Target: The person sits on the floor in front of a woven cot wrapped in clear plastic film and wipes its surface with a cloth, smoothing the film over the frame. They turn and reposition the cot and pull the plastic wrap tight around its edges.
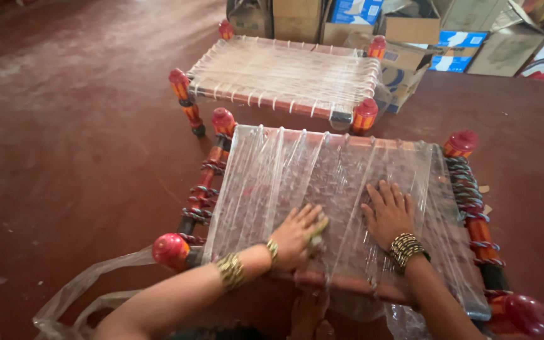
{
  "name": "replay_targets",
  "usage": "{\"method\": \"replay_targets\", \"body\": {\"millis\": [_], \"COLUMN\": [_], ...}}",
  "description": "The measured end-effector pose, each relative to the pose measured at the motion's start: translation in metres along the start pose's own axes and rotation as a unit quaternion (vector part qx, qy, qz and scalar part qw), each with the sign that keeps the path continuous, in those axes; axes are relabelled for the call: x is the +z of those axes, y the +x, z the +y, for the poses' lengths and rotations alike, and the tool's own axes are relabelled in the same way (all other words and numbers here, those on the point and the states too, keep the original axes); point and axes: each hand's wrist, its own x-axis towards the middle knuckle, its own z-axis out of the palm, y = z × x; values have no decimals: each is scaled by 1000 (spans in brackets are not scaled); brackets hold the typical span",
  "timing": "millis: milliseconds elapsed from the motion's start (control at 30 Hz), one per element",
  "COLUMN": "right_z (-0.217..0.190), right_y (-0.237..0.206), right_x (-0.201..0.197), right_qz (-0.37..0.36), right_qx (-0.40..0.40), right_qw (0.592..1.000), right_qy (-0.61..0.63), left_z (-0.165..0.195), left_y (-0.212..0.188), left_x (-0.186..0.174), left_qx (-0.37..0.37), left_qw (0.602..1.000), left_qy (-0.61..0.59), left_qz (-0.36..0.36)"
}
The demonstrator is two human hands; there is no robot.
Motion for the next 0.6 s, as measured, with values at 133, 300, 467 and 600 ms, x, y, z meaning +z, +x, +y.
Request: {"method": "replay_targets", "body": {"millis": [133, 300, 467, 600], "right_z": [-3, -6, -3, -2], "right_y": [-2, -1, -1, -2], "right_x": [-5, -9, -9, -6], "right_qz": [1, -14, -7, -23], "right_qx": [-5, 7, -3, 11], "right_qw": [1000, 1000, 1000, 1000], "right_qy": [1, -25, -22, -11], "left_z": [-35, -66, -64, -66], "left_y": [72, 159, 185, 175], "left_x": [24, 14, 11, 23], "left_qx": [-46, -117, -202, -159], "left_qw": [998, 981, 960, 961], "left_qy": [3, 103, 126, 108], "left_qz": [30, 113, 147, 197]}}
